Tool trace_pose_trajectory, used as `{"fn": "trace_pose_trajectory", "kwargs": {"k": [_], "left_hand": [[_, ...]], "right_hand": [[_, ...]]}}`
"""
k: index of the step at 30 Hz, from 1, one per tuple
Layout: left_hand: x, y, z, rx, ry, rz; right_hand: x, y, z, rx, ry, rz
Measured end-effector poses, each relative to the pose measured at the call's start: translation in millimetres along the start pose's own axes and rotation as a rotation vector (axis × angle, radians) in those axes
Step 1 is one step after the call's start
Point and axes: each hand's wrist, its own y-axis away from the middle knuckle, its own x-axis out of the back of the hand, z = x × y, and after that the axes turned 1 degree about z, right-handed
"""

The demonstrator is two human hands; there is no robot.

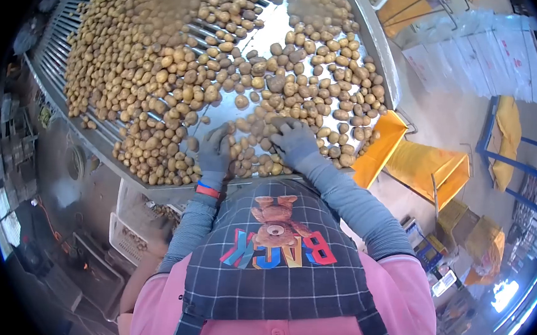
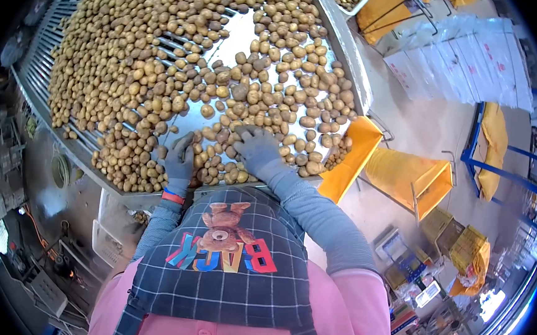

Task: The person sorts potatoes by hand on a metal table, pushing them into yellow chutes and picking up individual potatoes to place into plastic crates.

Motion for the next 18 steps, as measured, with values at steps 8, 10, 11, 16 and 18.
{"fn": "trace_pose_trajectory", "kwargs": {"k": [8, 10, 11, 16, 18], "left_hand": [[10.8, 6.5, 24.4, 0.2, 0.266, -0.025], [8.5, 16.6, 8.6, 0.482, 0.4, -0.138], [15.1, 17.1, 12.6, 0.48, 0.404, -0.11], [55.5, 31.2, 48.3, 0.74, 0.881, -0.239], [67.6, 40.1, 53.8, 0.69, 0.953, -0.231]], "right_hand": [[1.5, -52.5, -34.9, -0.181, -0.002, -0.32], [-17.4, -67.3, -41.6, -0.187, -0.033, -0.339], [-14.5, -75.8, -44.4, -0.218, -0.063, -0.359], [-5.3, -88.6, -41.7, -0.377, -0.437, -0.377], [-1.9, -73.6, -71.1, -0.133, -0.582, -0.323]]}}
